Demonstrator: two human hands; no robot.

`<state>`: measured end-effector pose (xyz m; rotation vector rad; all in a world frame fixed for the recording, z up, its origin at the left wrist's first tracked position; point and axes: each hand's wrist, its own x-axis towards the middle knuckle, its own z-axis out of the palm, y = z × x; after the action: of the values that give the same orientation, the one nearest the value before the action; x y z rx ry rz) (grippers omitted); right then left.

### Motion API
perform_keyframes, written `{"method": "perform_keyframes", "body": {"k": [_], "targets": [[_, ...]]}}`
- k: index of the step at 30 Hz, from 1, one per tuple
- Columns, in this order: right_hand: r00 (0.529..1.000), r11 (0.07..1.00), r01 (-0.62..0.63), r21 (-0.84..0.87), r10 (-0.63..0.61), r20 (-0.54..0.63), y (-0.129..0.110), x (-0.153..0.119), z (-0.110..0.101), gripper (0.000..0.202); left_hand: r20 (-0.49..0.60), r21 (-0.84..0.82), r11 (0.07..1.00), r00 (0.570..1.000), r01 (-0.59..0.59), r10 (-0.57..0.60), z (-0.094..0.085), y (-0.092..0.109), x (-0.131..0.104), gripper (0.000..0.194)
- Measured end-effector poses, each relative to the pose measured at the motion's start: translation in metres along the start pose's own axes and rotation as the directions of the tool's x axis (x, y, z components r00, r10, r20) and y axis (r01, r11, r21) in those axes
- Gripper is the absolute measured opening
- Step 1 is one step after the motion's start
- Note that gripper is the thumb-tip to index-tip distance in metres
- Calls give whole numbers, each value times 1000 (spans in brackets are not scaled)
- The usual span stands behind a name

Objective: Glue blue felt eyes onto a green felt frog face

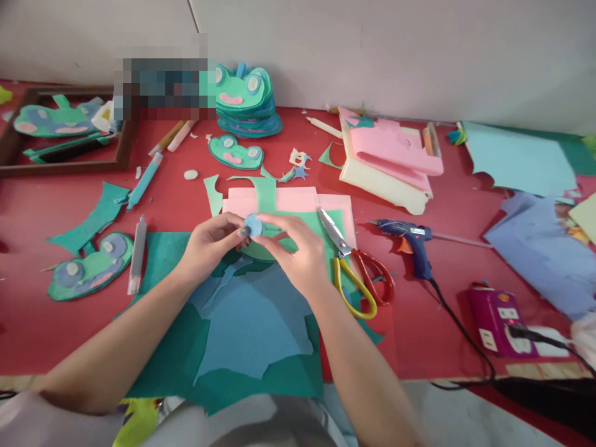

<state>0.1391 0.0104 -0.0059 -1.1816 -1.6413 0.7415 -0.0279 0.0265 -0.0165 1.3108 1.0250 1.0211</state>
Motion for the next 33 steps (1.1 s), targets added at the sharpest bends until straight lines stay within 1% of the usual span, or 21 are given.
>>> {"method": "perform_keyframes", "body": {"k": [2, 5, 6, 8, 10, 12, 15, 20, 23, 26, 33], "targets": [[993, 987, -100, 126, 107, -47, 2, 2, 1, 23, 8, 24, 1000, 1000, -4, 4, 0, -1, 0, 19], [971, 952, -206, 226, 228, -76, 8, 5, 0, 17, 27, 50, 999, 1000, -15, 13, 0, -4, 0, 18], [964, 941, -237, 241, 259, -66, 10, 6, 0, 18, 34, 55, 998, 999, -19, 17, 0, -4, -1, 17], [951, 919, -295, 262, 309, -11, 13, 7, -1, 21, 44, 66, 997, 999, -26, 23, 0, -6, -1, 17], [939, 901, -340, 269, 340, 48, 14, 8, -2, 22, 50, 77, 997, 998, -28, 24, 0, -6, -2, 18], [930, 893, -368, 259, 359, 83, 13, 8, -3, 21, 49, 86, 996, 999, -26, 22, 0, -7, -2, 19], [923, 891, -385, 241, 374, 89, 11, 7, -3, 20, 61, 85, 996, 998, -26, 21, 0, -6, -1, 18], [932, 902, -361, 238, 354, 74, 11, 7, -1, 19, 97, 87, 995, 995, -43, 34, -1, -4, 0, 23], [936, 912, -352, 211, 342, 82, 12, 7, -1, 18, 123, 105, 994, 992, -27, 14, -1, -4, -1, 23], [933, 916, -359, 178, 349, 86, 12, 5, -2, 18, 115, 129, 991, 993, -18, 3, 0, -5, -1, 22], [934, 920, -356, 163, 346, 84, 11, 6, -1, 19, 99, 160, 986, 995, -37, 21, 0, -7, -1, 19]]}}
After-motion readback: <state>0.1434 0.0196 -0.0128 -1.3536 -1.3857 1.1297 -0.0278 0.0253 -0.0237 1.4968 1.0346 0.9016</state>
